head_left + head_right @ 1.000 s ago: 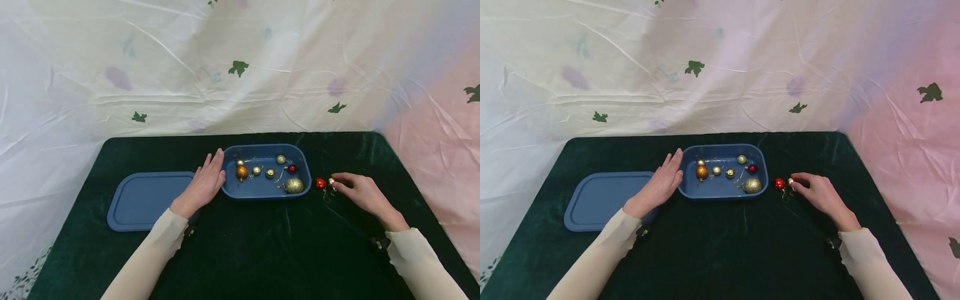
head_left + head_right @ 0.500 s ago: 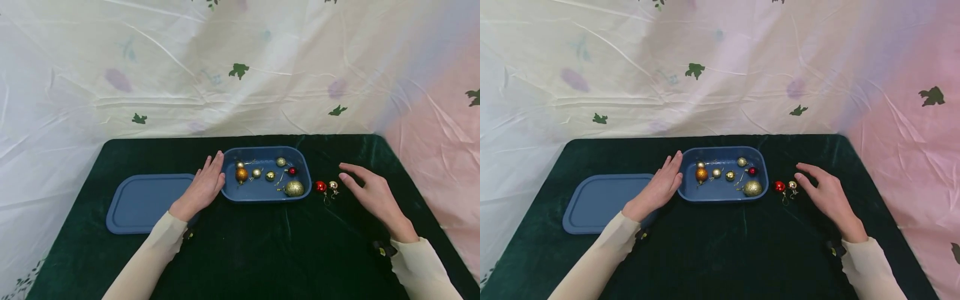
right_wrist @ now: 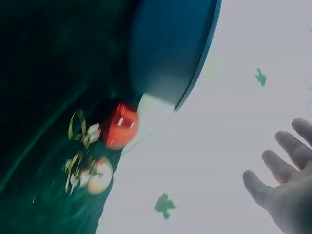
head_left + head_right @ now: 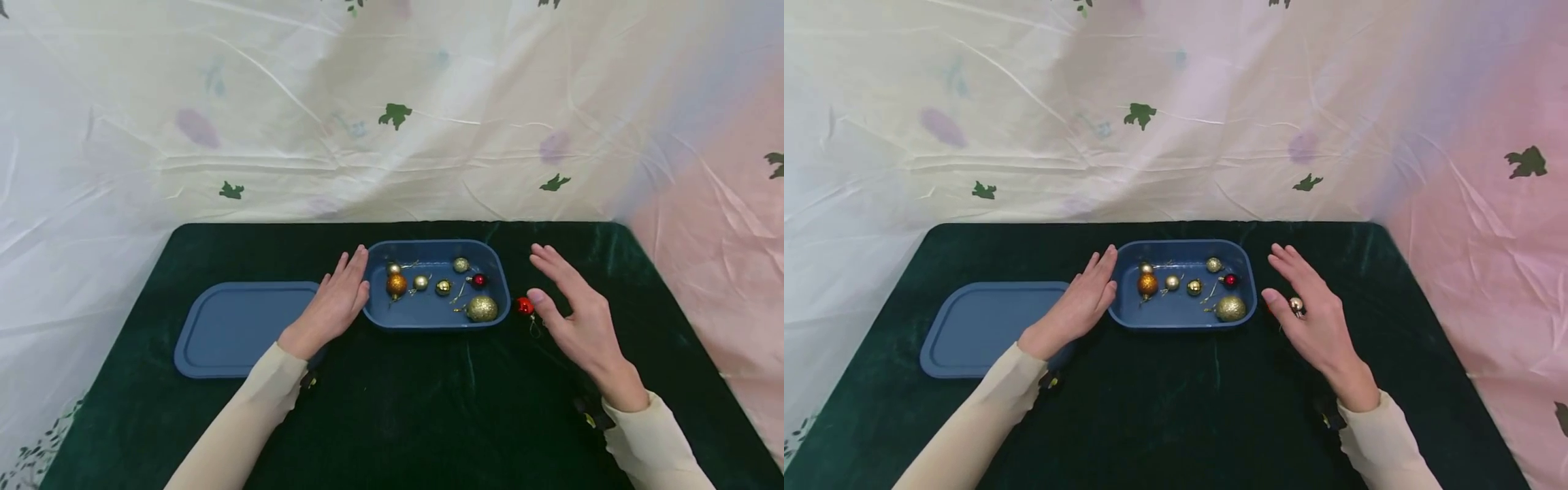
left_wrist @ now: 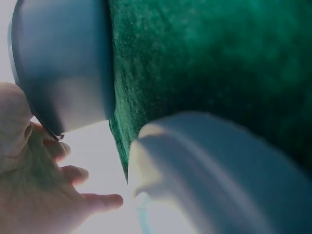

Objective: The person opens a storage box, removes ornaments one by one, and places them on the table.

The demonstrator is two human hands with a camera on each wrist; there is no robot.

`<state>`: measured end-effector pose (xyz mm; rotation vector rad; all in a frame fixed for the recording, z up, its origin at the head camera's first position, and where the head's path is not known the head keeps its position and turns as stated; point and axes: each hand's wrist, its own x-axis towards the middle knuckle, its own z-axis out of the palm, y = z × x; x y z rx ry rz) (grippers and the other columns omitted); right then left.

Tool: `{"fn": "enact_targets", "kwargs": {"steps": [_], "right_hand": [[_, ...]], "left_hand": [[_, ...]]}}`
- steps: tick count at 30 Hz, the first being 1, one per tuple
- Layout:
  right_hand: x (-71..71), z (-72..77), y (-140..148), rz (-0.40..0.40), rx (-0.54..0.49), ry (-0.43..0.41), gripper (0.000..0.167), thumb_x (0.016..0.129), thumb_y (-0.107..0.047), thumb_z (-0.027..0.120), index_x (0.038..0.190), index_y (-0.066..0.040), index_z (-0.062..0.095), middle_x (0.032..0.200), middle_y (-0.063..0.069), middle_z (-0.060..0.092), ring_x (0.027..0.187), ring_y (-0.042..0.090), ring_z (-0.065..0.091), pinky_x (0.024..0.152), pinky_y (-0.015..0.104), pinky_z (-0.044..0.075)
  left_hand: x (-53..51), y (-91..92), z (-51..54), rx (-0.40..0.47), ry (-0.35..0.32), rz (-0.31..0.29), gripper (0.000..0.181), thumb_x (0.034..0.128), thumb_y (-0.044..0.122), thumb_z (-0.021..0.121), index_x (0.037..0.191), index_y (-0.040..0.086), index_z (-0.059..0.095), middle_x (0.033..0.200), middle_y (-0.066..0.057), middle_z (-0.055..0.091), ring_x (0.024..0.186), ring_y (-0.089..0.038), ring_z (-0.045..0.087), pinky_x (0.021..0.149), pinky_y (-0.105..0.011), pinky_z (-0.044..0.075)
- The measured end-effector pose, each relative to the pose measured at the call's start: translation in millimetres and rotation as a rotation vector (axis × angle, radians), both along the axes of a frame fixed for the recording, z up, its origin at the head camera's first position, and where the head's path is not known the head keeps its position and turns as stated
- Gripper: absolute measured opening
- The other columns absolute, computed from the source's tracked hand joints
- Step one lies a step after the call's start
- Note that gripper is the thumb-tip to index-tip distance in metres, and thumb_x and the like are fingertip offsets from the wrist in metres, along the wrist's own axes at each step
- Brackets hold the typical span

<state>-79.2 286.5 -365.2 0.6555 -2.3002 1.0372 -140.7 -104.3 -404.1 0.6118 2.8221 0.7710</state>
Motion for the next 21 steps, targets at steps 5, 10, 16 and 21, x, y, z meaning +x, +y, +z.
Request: {"fn": "enact_targets", "kwargs": {"steps": [5, 10, 16, 21], "right_hand": [[-6.4, 0.5, -19.3, 0.090, 0.017, 0.044, 0.059, 0.106, -0.048, 0.055, 0.142, -0.002, 0.061, 0.152, 0.016, 0.054, 0.146, 0.033, 0.044, 0.122, 0.030, 0.029], [-12.5, 1.0, -36.4, 0.122, 0.099, 0.008, 0.064, 0.107, -0.052, 0.049, 0.145, -0.001, 0.058, 0.157, 0.011, 0.050, 0.148, 0.034, 0.040, 0.124, 0.035, 0.026], [-24.2, -0.3, -55.2, 0.135, 0.167, 0.010, 0.070, 0.106, -0.057, 0.046, 0.151, -0.003, 0.052, 0.157, 0.011, 0.049, 0.150, 0.031, 0.038, 0.123, 0.047, 0.027], [-34.5, -0.8, -69.9, 0.158, 0.217, -0.005, 0.070, 0.106, -0.056, 0.046, 0.156, -0.007, 0.046, 0.161, 0.010, 0.045, 0.152, 0.030, 0.035, 0.121, 0.055, 0.028]], "left_hand": [[-5.1, -1.3, 2.2, -0.028, 0.018, -0.010, 0.064, 0.1136, 0.036, 0.029, 0.168, 0.013, 0.004, 0.174, -0.001, -0.002, 0.159, -0.034, 0.002, 0.121, -0.067, 0.013], [-7.6, -3.1, 1.3, -0.051, 0.026, -0.016, 0.065, 0.1133, 0.039, 0.027, 0.168, 0.012, 0.005, 0.174, -0.005, 0.001, 0.159, -0.036, -0.002, 0.120, -0.070, 0.006], [-7.8, -4.3, 0.8, -0.047, 0.003, -0.005, 0.073, 0.1104, 0.051, 0.030, 0.168, 0.013, 0.004, 0.174, -0.004, -0.001, 0.159, -0.036, -0.007, 0.120, -0.070, 0.000], [-8.7, -2.8, 1.6, -0.064, -0.004, -0.004, 0.076, 0.1095, 0.055, 0.028, 0.168, 0.014, 0.001, 0.174, -0.001, -0.005, 0.159, -0.034, -0.008, 0.122, -0.066, 0.001]]}}
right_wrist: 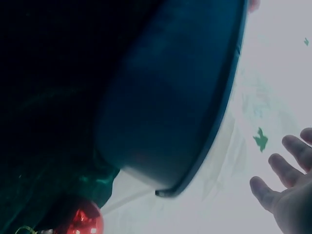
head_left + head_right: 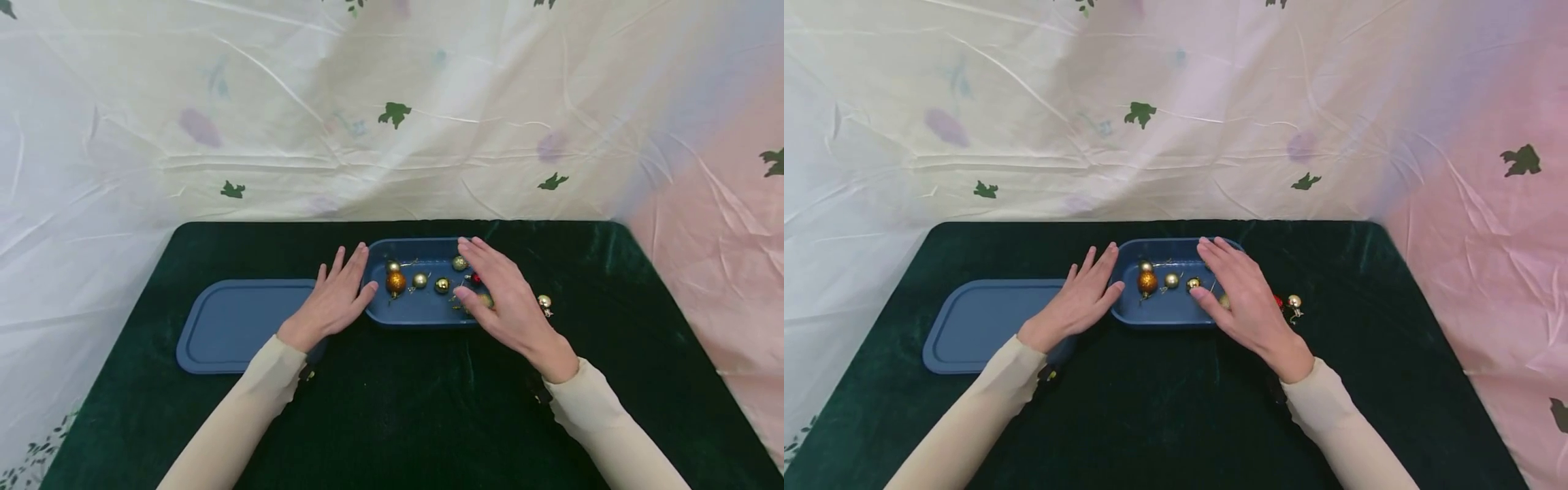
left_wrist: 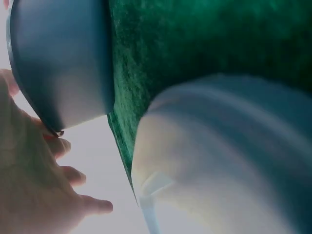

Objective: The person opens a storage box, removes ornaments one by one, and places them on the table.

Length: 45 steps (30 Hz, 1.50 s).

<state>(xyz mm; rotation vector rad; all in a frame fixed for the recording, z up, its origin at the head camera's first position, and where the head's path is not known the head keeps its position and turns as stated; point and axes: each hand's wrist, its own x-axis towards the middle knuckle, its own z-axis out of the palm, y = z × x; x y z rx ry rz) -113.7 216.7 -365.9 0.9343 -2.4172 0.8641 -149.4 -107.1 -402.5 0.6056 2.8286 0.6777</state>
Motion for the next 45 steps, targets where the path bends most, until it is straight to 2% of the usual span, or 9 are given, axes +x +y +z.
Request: {"fn": "enact_targets", "kwargs": {"steps": [11, 18, 23, 30, 39, 45], "right_hand": [[-20.3, -5.3, -21.7, 0.007, 0.190, -0.029, 0.072, 0.105, -0.054, 0.050, 0.158, -0.006, 0.042, 0.167, 0.011, 0.033, 0.156, 0.032, 0.024, 0.119, 0.064, 0.026], [-31.6, -7.9, -33.6, -0.002, 0.296, -0.076, 0.072, 0.103, -0.054, 0.055, 0.159, -0.011, 0.042, 0.167, 0.010, 0.033, 0.157, 0.030, 0.020, 0.119, 0.065, 0.025], [-39.7, -9.0, -42.9, 0.022, 0.347, -0.091, 0.071, 0.102, -0.054, 0.058, 0.158, -0.012, 0.045, 0.165, 0.010, 0.038, 0.156, 0.033, 0.024, 0.118, 0.066, 0.026], [-52.0, -12.1, -54.4, 0.074, 0.405, -0.145, 0.072, 0.103, -0.058, 0.054, 0.159, -0.015, 0.043, 0.161, 0.012, 0.043, 0.155, 0.033, 0.027, 0.119, 0.064, 0.027], [-67.6, -16.2, -64.7, 0.136, 0.417, -0.187, 0.065, 0.102, -0.051, 0.060, 0.154, -0.013, 0.050, 0.153, 0.016, 0.053, 0.145, 0.034, 0.044, 0.117, 0.060, 0.033], [-74.7, -19.1, -68.2, 0.165, 0.452, -0.219, 0.063, 0.100, -0.048, 0.065, 0.150, -0.012, 0.055, 0.143, 0.017, 0.061, 0.133, 0.032, 0.056, 0.111, 0.056, 0.042]], "left_hand": [[0.6, 5.9, -5.1, -0.047, 0.030, 0.039, 0.070, 0.1114, 0.038, 0.033, 0.167, 0.013, -0.001, 0.173, -0.001, -0.004, 0.159, -0.036, -0.006, 0.122, -0.067, 0.005], [1.7, 7.7, -4.5, -0.050, 0.046, 0.047, 0.068, 0.1119, 0.034, 0.033, 0.167, 0.011, 0.000, 0.173, -0.002, -0.001, 0.159, -0.037, -0.003, 0.122, -0.067, 0.007], [0.7, 7.9, -5.3, -0.047, 0.038, 0.052, 0.068, 0.1119, 0.033, 0.033, 0.167, 0.011, 0.000, 0.173, -0.002, -0.001, 0.159, -0.037, -0.003, 0.121, -0.068, 0.008], [-0.2, 9.0, -4.8, -0.036, 0.027, 0.060, 0.068, 0.1116, 0.033, 0.034, 0.168, 0.012, 0.001, 0.174, -0.002, 0.000, 0.159, -0.036, -0.003, 0.121, -0.068, 0.008], [-0.9, 8.1, -4.1, -0.045, 0.031, 0.054, 0.069, 0.1114, 0.033, 0.034, 0.168, 0.012, -0.001, 0.174, -0.001, -0.001, 0.159, -0.035, -0.003, 0.121, -0.068, 0.008], [-1.0, 8.1, -1.8, -0.045, 0.015, 0.045, 0.070, 0.1114, 0.034, 0.034, 0.167, 0.015, -0.004, 0.174, -0.002, -0.002, 0.159, -0.034, -0.004, 0.121, -0.067, 0.008]]}}
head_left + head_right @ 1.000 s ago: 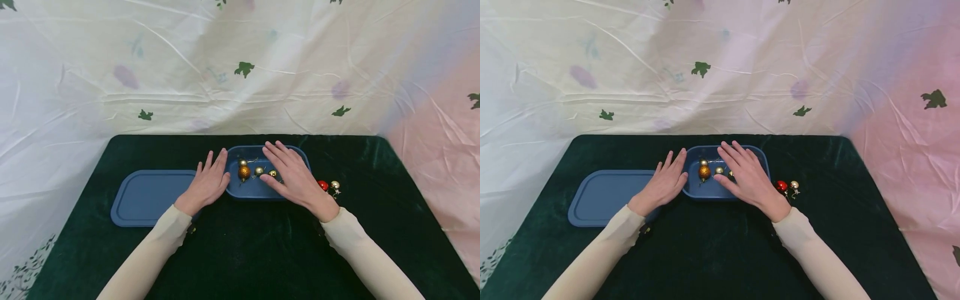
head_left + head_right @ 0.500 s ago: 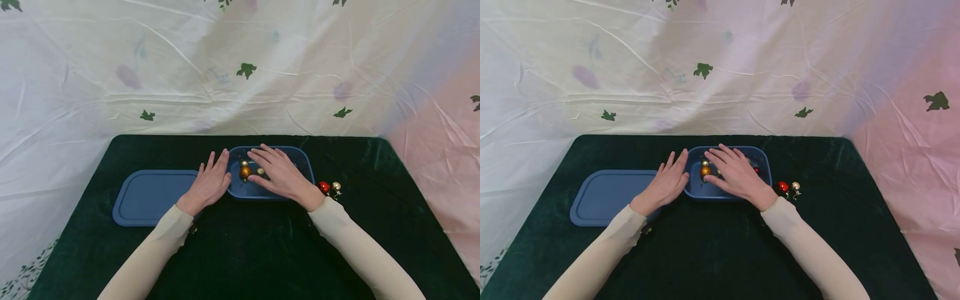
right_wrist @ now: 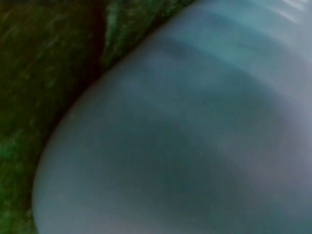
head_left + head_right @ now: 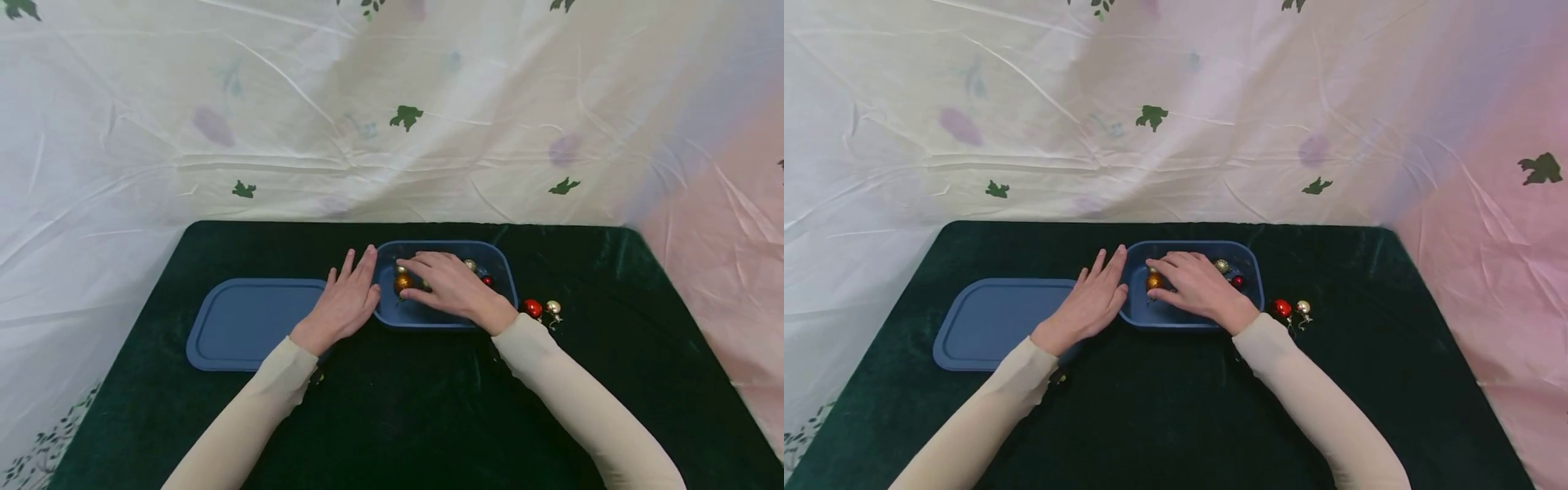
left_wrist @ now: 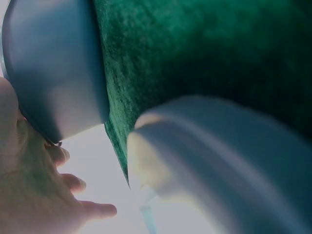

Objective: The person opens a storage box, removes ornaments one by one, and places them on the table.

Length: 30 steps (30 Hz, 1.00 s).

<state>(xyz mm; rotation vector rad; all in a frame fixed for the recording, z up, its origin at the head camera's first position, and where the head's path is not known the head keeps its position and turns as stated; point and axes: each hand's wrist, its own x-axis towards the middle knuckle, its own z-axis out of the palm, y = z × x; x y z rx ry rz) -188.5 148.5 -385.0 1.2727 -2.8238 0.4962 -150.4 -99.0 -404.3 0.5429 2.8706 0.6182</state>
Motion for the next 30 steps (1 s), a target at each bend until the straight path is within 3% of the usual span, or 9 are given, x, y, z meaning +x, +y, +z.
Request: {"fn": "enact_targets", "kwargs": {"steps": [11, 30], "right_hand": [[-2.3, -4.3, -6.3, -0.037, 0.090, -0.078, 0.056, 0.100, -0.047, 0.065, 0.146, -0.015, 0.060, 0.133, 0.010, 0.066, 0.122, 0.027, 0.062, 0.104, 0.050, 0.048], [-2.9, -10.3, -5.3, -0.014, 0.074, -0.085, 0.047, 0.098, -0.036, 0.071, 0.140, -0.016, 0.063, 0.125, 0.007, 0.069, 0.113, 0.024, 0.066, 0.102, 0.051, 0.050]], "left_hand": [[2.1, -0.3, -1.5, 0.001, 0.003, -0.003, 0.070, 0.1115, 0.034, 0.033, 0.167, 0.017, -0.006, 0.174, -0.002, -0.003, 0.159, -0.034, -0.004, 0.121, -0.067, 0.009], [1.1, -1.2, -1.9, 0.019, -0.011, -0.001, 0.069, 0.1111, 0.035, 0.032, 0.168, 0.014, -0.001, 0.174, -0.001, -0.003, 0.159, -0.032, -0.006, 0.122, -0.066, 0.008]]}}
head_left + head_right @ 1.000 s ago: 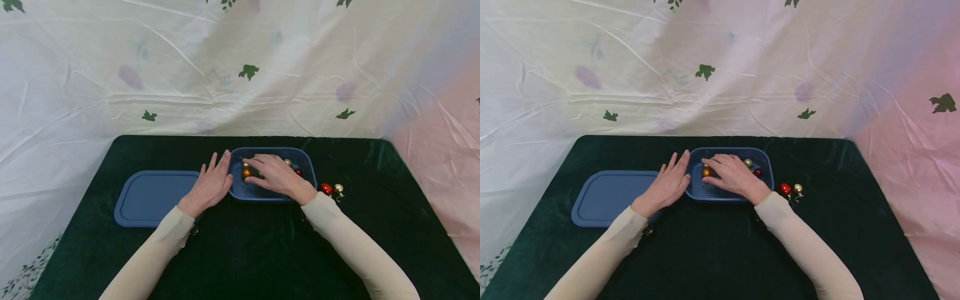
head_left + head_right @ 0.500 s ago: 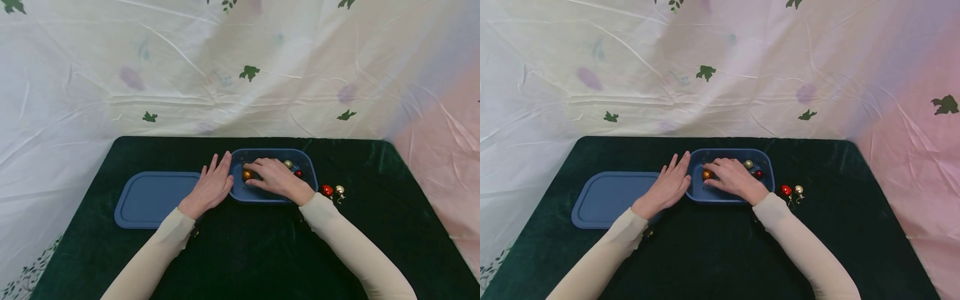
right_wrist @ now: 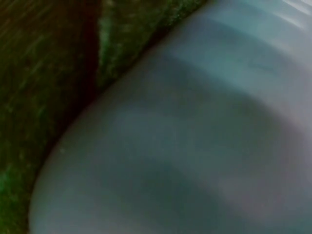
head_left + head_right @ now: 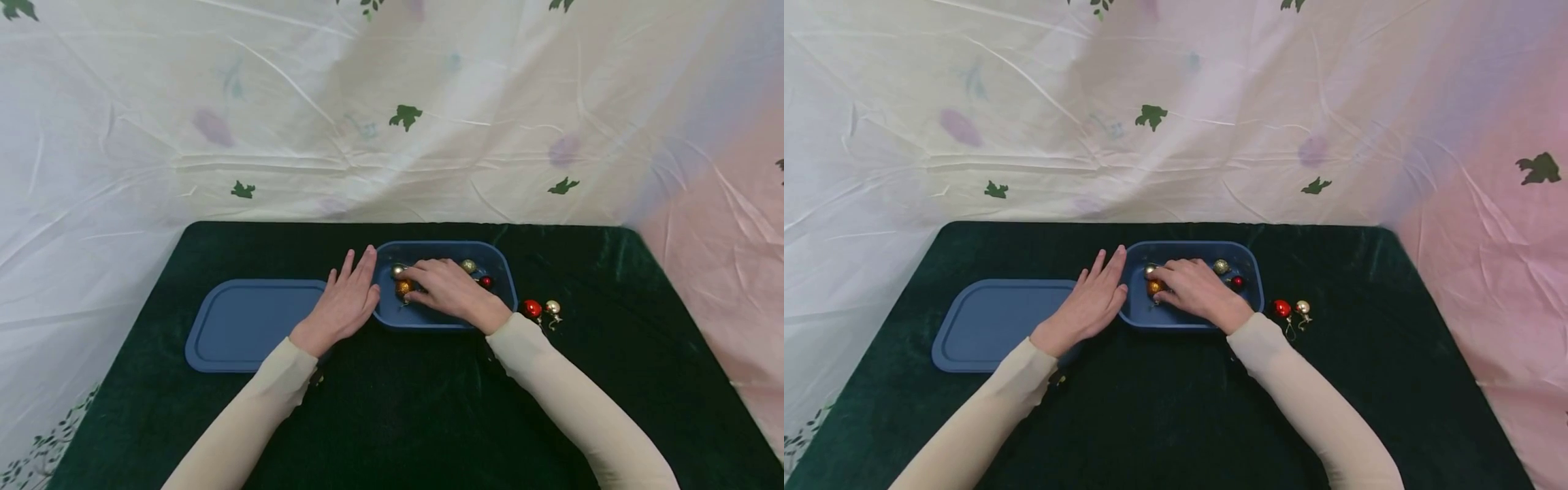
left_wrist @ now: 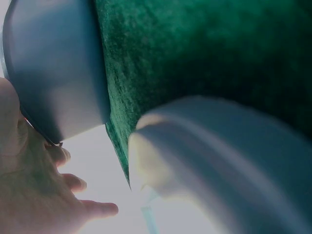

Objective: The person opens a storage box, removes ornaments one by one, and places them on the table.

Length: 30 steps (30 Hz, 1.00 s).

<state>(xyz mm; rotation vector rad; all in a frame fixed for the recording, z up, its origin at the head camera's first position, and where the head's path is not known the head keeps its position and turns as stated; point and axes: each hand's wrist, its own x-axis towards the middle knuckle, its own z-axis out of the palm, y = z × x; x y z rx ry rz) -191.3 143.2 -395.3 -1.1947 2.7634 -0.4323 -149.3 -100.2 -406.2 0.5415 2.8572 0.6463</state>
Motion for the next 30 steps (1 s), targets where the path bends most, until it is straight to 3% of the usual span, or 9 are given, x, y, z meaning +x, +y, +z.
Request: {"fn": "enact_targets", "kwargs": {"steps": [8, 15, 30], "right_hand": [[2.0, 5.3, 4.3, -0.031, -0.048, -0.017, 0.042, 0.099, -0.033, 0.070, 0.138, -0.018, 0.065, 0.122, 0.004, 0.070, 0.110, 0.020, 0.066, 0.099, 0.047, 0.051], [6.7, 16.4, 13.5, -0.086, -0.121, -0.048, 0.042, 0.102, -0.033, 0.067, 0.140, -0.015, 0.064, 0.128, 0.005, 0.069, 0.118, 0.022, 0.065, 0.103, 0.047, 0.050], [34.1, 37.1, 39.9, -0.163, -0.344, -0.040, 0.044, 0.102, -0.023, 0.068, 0.144, -0.012, 0.061, 0.141, 0.010, 0.062, 0.127, 0.026, 0.060, 0.103, 0.050, 0.051]], "left_hand": [[-0.8, 0.3, -0.1, -0.002, 0.002, 0.000, 0.069, 0.1111, 0.033, 0.033, 0.168, 0.013, 0.000, 0.174, -0.003, -0.002, 0.159, -0.034, -0.005, 0.121, -0.068, 0.008], [-1.3, 0.0, 0.1, 0.016, 0.016, 0.000, 0.068, 0.1111, 0.033, 0.034, 0.168, 0.013, 0.001, 0.174, -0.003, 0.000, 0.159, -0.035, -0.003, 0.121, -0.067, 0.009], [-3.7, -4.9, -1.8, 0.037, 0.031, -0.005, 0.067, 0.1113, 0.033, 0.032, 0.168, 0.014, 0.001, 0.174, -0.004, 0.001, 0.159, -0.035, -0.002, 0.121, -0.068, 0.009]]}}
